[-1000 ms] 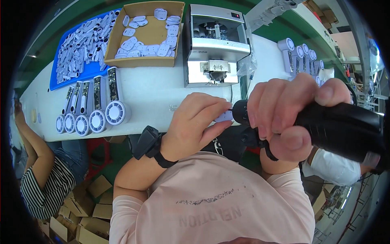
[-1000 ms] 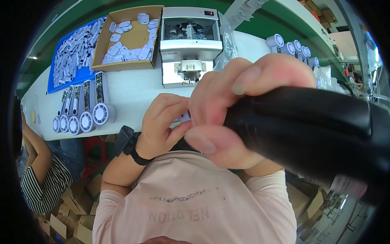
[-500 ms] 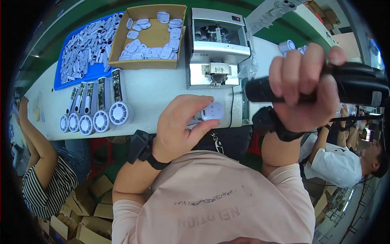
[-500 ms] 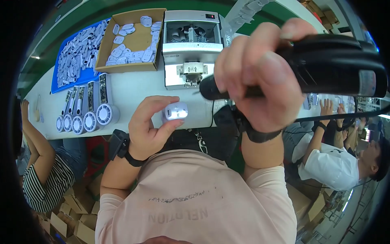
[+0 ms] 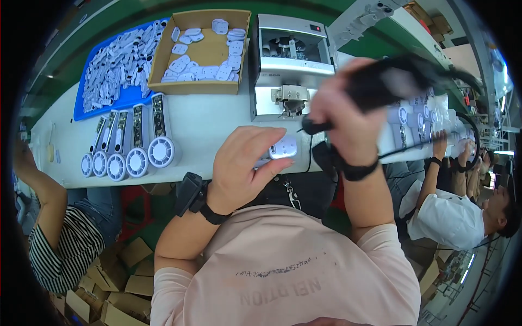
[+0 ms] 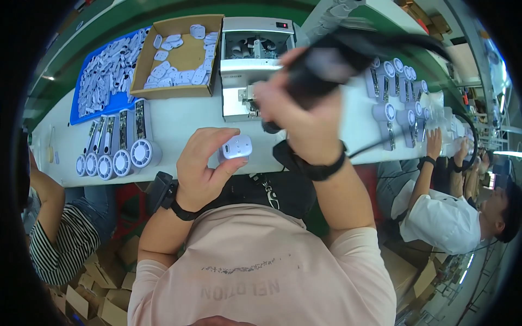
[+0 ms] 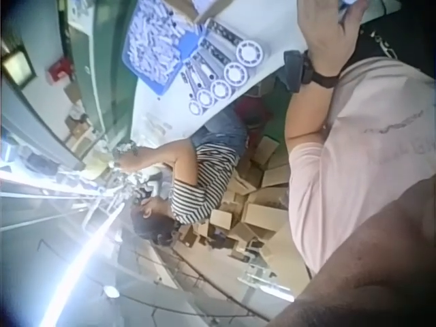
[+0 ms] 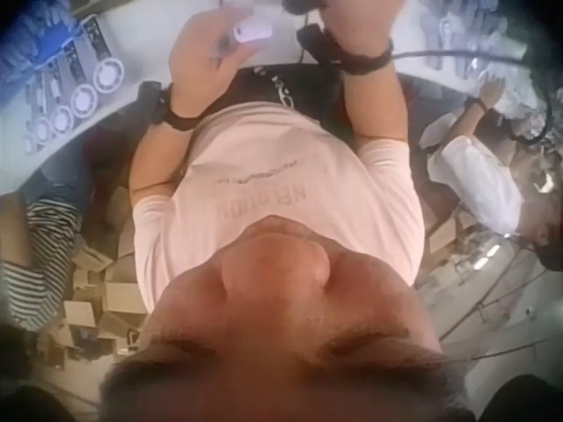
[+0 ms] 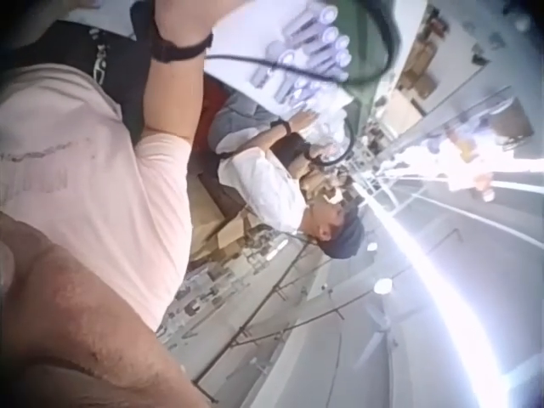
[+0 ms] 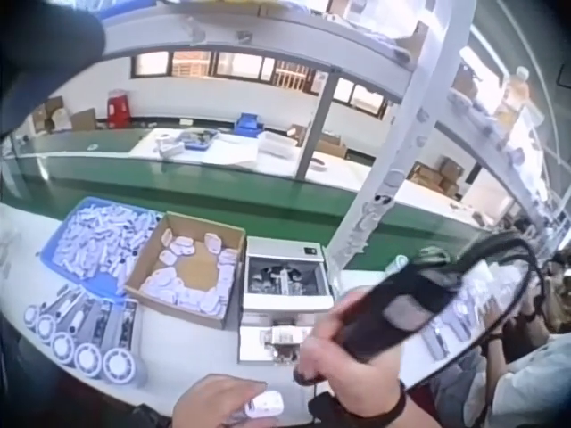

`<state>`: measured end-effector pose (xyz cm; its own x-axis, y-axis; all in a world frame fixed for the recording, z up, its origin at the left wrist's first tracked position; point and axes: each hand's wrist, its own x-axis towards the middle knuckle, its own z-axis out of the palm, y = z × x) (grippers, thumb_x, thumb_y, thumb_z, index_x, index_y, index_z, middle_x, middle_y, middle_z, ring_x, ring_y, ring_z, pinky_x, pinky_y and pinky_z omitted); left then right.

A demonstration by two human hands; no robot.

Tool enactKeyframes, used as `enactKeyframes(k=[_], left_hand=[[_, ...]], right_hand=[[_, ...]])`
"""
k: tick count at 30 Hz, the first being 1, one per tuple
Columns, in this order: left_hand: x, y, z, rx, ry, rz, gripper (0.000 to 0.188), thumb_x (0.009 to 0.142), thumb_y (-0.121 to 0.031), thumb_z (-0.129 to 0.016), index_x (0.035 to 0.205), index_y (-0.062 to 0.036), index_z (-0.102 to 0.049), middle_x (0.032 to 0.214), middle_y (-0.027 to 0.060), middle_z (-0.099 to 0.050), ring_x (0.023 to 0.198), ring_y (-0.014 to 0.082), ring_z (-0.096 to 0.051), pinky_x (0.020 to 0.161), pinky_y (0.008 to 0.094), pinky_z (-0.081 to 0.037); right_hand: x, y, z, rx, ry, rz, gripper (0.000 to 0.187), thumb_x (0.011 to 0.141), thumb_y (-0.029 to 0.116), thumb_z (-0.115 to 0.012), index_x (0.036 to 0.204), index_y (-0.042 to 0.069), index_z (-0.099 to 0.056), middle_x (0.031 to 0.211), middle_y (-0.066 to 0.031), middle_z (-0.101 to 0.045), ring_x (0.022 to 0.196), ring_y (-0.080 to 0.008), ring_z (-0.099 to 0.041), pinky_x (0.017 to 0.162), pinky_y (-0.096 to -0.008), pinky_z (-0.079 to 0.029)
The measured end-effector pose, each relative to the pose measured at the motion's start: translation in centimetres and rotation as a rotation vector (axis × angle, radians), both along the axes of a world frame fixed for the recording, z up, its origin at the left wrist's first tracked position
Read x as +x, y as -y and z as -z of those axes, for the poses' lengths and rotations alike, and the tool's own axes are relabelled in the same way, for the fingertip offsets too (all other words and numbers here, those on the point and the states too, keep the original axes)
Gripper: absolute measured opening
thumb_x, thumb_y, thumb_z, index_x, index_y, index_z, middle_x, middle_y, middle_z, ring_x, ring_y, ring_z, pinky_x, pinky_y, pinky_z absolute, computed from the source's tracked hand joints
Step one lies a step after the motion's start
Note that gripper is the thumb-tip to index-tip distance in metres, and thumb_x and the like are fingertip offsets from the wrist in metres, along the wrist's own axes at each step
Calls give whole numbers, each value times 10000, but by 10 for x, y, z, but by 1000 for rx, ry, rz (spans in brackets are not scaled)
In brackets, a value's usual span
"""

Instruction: Assembling small electronic components by placing a circular part into a plastic housing and securing it with an electric screwdriver.

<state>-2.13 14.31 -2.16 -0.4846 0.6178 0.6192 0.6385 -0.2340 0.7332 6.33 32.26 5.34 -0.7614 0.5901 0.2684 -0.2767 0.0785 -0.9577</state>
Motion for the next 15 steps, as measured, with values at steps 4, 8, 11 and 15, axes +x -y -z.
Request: enactKeyframes(k=[4, 8, 11, 15], left_hand=[[2, 1, 1, 14, 0, 8, 513, 784, -123, -903, 1248, -52, -696, 1096, 123, -746, 949, 342, -694, 805, 408, -563], [0, -2, -5, 2, 6, 12, 474, 774, -109, -903, 1205, -51, -717, 1092, 118, -745, 941, 333, -694, 793, 400, -563], [1, -2, -4, 11, -5, 15, 445, 765, -102, -905, 1173, -55, -731, 1093, 113, -743, 936, 325, -695, 783, 394, -563], [-2, -2, -1, 38, -25, 23, 405, 754, -92, -906, 1126, -62, -748, 1102, 106, -739, 933, 316, -697, 769, 388, -563]], right_hand=[[18, 2, -56, 29, -351, -264, 436, 1006, 100, -662, 1405, 102, -486, 814, -28, -538, 589, -167, -541, 572, -346, -481], [14, 8, -53, 136, -327, -382, 439, 1055, 175, -647, 1451, 156, -458, 867, -26, -549, 612, -163, -547, 584, -352, -485], [11, 10, -53, 165, -254, -385, 451, 1061, 188, -656, 1459, 170, -446, 880, -23, -558, 623, -159, -555, 589, -351, -489], [3, 11, -51, 152, -219, -436, 484, 1040, 182, -700, 1447, 169, -438, 871, -19, -558, 627, -159, -564, 593, -341, -495]])
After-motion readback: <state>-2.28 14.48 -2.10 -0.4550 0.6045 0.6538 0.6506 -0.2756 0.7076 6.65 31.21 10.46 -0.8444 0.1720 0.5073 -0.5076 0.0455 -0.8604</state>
